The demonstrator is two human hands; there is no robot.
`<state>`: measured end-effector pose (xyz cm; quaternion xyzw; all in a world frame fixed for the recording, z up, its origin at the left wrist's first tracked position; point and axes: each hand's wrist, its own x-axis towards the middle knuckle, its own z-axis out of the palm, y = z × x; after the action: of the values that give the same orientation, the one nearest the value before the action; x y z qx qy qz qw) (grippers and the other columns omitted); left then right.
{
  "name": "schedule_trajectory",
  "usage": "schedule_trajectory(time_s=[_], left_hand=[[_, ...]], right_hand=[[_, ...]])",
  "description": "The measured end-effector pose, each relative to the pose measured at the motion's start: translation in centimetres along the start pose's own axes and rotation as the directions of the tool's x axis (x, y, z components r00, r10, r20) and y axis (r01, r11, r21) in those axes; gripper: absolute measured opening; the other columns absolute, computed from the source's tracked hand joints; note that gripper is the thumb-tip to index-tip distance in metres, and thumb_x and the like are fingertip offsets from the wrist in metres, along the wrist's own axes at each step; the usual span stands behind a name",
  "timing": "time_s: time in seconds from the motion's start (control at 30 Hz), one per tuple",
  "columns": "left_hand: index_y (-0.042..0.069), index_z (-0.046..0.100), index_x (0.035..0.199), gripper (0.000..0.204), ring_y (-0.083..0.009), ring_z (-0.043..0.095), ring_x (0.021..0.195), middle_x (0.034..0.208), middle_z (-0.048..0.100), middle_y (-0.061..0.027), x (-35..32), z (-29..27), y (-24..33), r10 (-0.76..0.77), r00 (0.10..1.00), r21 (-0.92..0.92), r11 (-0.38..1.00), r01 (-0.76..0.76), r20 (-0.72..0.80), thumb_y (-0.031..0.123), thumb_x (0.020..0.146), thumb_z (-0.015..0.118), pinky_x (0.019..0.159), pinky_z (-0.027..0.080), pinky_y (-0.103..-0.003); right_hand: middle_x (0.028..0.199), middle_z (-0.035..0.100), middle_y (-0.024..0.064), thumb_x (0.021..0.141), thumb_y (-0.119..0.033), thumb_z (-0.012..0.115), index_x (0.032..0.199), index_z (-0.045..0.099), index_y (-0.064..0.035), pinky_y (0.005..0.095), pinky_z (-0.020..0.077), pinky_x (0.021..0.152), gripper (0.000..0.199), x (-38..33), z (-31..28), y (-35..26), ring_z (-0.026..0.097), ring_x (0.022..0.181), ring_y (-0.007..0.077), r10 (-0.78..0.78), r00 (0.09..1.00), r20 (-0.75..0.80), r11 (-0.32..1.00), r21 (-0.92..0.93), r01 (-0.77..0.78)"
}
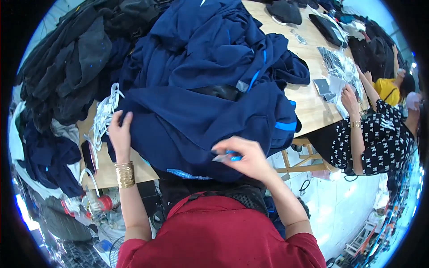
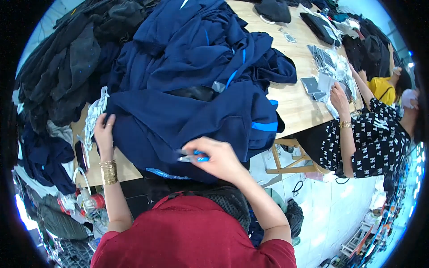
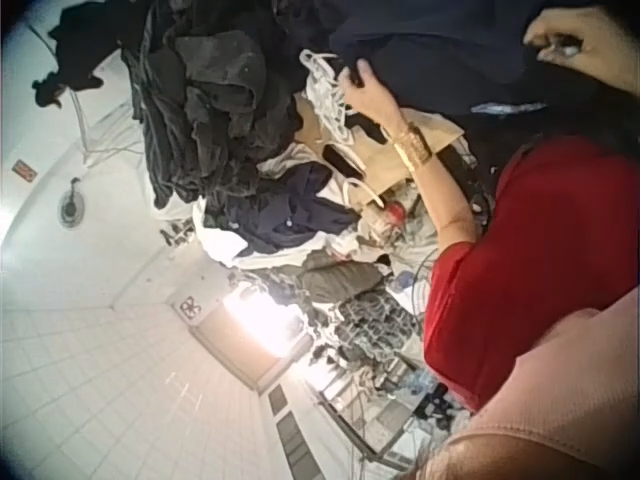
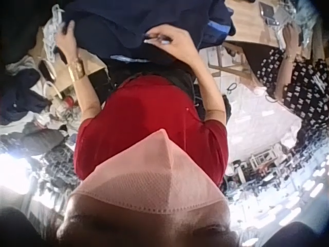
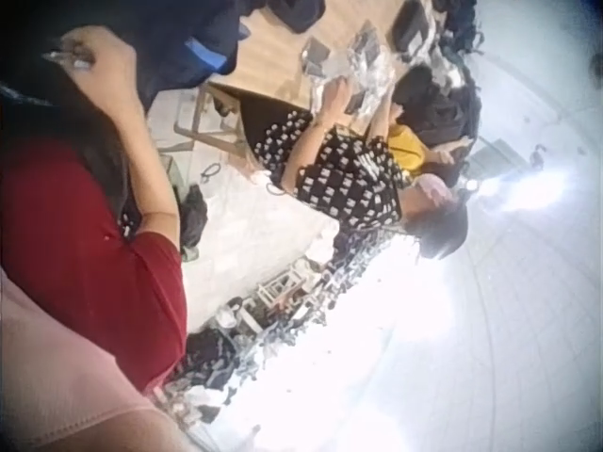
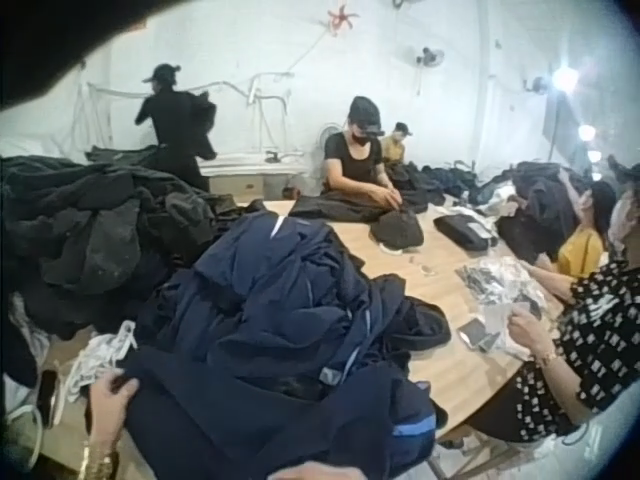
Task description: Trimming excess threads and threading drawstrings into navy blue athletic shorts.
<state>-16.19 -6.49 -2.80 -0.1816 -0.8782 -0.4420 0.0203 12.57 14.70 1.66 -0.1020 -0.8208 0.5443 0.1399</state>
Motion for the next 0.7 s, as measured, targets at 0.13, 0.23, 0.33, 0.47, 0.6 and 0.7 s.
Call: schedule_trajectory(time_s=[0.13, 0.23, 0.33, 0.47, 0.6, 0.7], left_hand=[[-0.002, 0.054, 0.113, 0.031, -0.0156, 0.06, 0.092, 0.104, 0.063, -0.0087, -0.5, -4.2, 3.6, -0.114, 0.985, -0.777, 0.606, 0.17, 0.127, 0.016, 0.089, 0.059, 0.086, 0.046, -0.027], [0.001, 0.056, 0.111, 0.023, -0.0154, 0.061, 0.095, 0.105, 0.063, -0.0085, -0.7, -5.3, 5.1, -0.031, 0.986, -0.791, 0.594, 0.148, 0.161, 0.012, 0.09, 0.056, 0.089, 0.045, -0.026], [0.002, 0.056, 0.111, 0.023, -0.0151, 0.06, 0.094, 0.105, 0.063, -0.007, -0.9, -4.6, 5.8, -0.042, 0.987, -0.775, 0.614, 0.15, 0.157, 0.012, 0.09, 0.056, 0.088, 0.045, -0.026], [0.001, 0.056, 0.112, 0.026, -0.015, 0.06, 0.094, 0.106, 0.062, -0.0073, -1.5, -5.1, 6.4, -0.073, 0.99, -0.772, 0.62, 0.138, 0.118, 0.012, 0.089, 0.058, 0.088, 0.044, -0.025], [0.001, 0.055, 0.115, 0.029, -0.016, 0.06, 0.096, 0.108, 0.062, -0.0083, -1.4, -5.6, 6.5, -0.061, 0.992, -0.806, 0.577, 0.129, 0.115, 0.011, 0.088, 0.058, 0.09, 0.043, -0.026], [0.001, 0.053, 0.119, 0.032, -0.0166, 0.058, 0.1, 0.112, 0.06, -0.0091, -1.8, -5.5, 7.7, -0.095, 0.989, -0.812, 0.564, 0.148, 0.114, 0.012, 0.089, 0.057, 0.092, 0.043, -0.027]], right_hand=[[0.101, 0.063, 0.0101, 0.08, -0.016, 0.068, 0.105, 0.063, -0.0058, 0.0303, 0.0458, 0.084, 0.027, -0.8, -8.1, 2.3, 0.06, 0.095, 0.02, 0.071, 0.835, -0.545, 0.981, -0.114, -0.158], [0.093, 0.056, 0.0179, 0.082, -0.022, 0.063, 0.111, 0.057, -0.0003, 0.0392, 0.0437, 0.077, 0.036, -2.7, -15.3, 10.2, 0.056, 0.086, 0.0336, 0.067, 0.647, -0.76, 0.745, -0.393, -0.538], [0.101, 0.053, 0.0242, 0.077, -0.014, 0.062, 0.113, 0.058, -0.0011, 0.0426, 0.0424, 0.085, 0.038, -4.5, -18.0, 19.7, 0.052, 0.097, 0.038, 0.223, 0.597, -0.771, 0.56, -0.4, -0.726], [0.103, 0.053, 0.0241, 0.075, -0.013, 0.062, 0.107, 0.061, -0.0005, 0.0416, 0.0421, 0.087, 0.034, -4.1, -17.4, 22.6, 0.052, 0.099, 0.0372, 0.168, 0.647, -0.744, 0.636, -0.419, -0.648], [0.108, 0.054, 0.0226, 0.074, -0.016, 0.064, 0.112, 0.061, -0.0028, 0.0411, 0.0411, 0.089, 0.04, -3.8, -19.2, 22.9, 0.051, 0.1, 0.0367, 0.219, 0.754, -0.62, 0.671, -0.465, -0.577], [0.108, 0.055, 0.0197, 0.076, -0.018, 0.063, 0.11, 0.061, -0.0034, 0.041, 0.0399, 0.091, 0.037, -4.9, -20.1, 21.9, 0.05, 0.105, 0.035, 0.184, 0.702, -0.688, 0.646, -0.454, -0.614]])
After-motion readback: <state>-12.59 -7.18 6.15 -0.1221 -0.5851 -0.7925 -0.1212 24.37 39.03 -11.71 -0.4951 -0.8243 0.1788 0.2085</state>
